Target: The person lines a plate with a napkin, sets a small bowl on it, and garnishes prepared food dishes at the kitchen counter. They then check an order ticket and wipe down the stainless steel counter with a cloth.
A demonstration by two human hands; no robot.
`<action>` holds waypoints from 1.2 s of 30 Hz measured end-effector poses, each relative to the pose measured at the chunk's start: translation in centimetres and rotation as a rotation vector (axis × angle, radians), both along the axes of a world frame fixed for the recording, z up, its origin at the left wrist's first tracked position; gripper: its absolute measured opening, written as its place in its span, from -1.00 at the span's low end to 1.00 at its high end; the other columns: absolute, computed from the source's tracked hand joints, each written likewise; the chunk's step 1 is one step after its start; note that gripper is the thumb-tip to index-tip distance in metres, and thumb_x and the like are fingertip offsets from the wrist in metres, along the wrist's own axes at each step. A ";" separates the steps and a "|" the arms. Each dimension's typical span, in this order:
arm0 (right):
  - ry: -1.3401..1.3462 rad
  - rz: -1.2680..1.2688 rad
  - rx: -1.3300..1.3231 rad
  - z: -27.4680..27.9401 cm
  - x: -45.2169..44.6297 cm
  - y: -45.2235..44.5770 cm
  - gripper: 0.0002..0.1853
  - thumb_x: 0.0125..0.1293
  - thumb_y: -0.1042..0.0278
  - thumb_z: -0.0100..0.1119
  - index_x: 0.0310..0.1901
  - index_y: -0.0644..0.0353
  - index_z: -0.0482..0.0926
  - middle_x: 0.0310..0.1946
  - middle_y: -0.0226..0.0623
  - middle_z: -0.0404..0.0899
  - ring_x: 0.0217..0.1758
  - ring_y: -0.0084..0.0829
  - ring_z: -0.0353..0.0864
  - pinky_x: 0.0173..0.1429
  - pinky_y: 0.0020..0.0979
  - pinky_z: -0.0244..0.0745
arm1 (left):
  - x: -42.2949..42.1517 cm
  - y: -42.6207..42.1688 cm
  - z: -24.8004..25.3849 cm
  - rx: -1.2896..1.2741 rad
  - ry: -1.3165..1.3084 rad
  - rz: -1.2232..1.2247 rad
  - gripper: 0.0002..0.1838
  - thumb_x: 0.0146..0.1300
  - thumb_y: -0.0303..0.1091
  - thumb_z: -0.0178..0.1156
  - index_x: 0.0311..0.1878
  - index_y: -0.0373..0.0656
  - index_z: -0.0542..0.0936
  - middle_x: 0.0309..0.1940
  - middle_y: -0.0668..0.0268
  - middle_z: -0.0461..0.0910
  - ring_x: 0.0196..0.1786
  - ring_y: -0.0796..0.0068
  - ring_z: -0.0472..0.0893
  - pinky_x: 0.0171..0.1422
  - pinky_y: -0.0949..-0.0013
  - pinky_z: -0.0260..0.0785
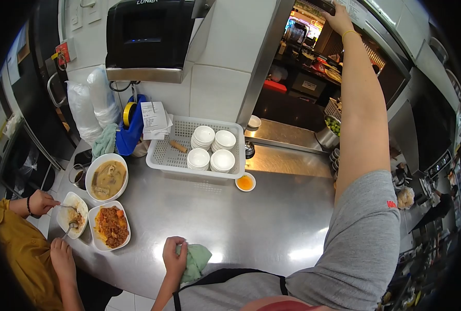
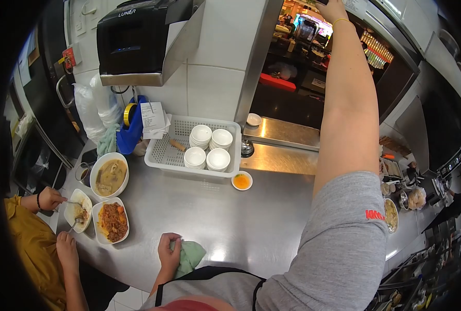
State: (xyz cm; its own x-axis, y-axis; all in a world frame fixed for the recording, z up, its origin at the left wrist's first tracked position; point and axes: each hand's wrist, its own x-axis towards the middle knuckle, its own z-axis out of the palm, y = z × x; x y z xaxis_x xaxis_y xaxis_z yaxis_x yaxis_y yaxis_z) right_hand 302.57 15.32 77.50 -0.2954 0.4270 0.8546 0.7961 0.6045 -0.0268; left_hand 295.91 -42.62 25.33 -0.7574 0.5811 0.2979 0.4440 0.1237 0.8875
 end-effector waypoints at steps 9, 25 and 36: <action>-0.043 0.160 -0.039 1.1 0.0 -0.2 -0.28 0.17 0.12 0.16 0.31 0.22 0.15 0.29 0.05 0.17 0.38 -0.09 0.12 0.42 -0.31 0.05 | -0.1 0.0 0.0 0.008 0.004 -0.007 -0.94 0.08 -0.52 0.18 -0.40 -0.25 0.48 -0.40 0.20 0.49 -0.31 0.28 0.51 -0.20 0.34 0.34; 0.058 0.177 -0.034 0.3 -0.6 -2.3 -0.28 0.17 0.18 0.14 0.34 0.17 0.11 0.33 0.13 0.06 0.41 -0.04 0.04 0.44 -0.29 0.01 | 0.1 0.0 -0.2 -0.001 -0.021 0.008 -0.96 0.07 -0.53 0.17 -0.40 -0.24 0.50 -0.40 0.21 0.50 -0.32 0.29 0.52 -0.20 0.35 0.35; -0.036 0.101 0.015 0.2 -1.7 -0.3 -0.30 0.15 0.32 0.01 0.34 0.28 0.06 0.36 0.08 0.00 0.43 -0.04 -0.01 0.45 -0.30 -0.01 | 0.1 0.0 -0.1 0.023 -0.017 0.012 -0.96 0.08 -0.54 0.16 -0.40 -0.25 0.50 -0.41 0.21 0.50 -0.33 0.30 0.52 -0.20 0.36 0.36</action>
State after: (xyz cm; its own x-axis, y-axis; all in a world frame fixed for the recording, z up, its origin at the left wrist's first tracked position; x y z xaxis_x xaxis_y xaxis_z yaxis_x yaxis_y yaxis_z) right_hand 300.83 15.05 77.75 -0.3669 0.3805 0.8489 0.7314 0.6819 0.0105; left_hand 295.98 -42.58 25.18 -0.7692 0.5653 0.2979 0.4272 0.1083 0.8977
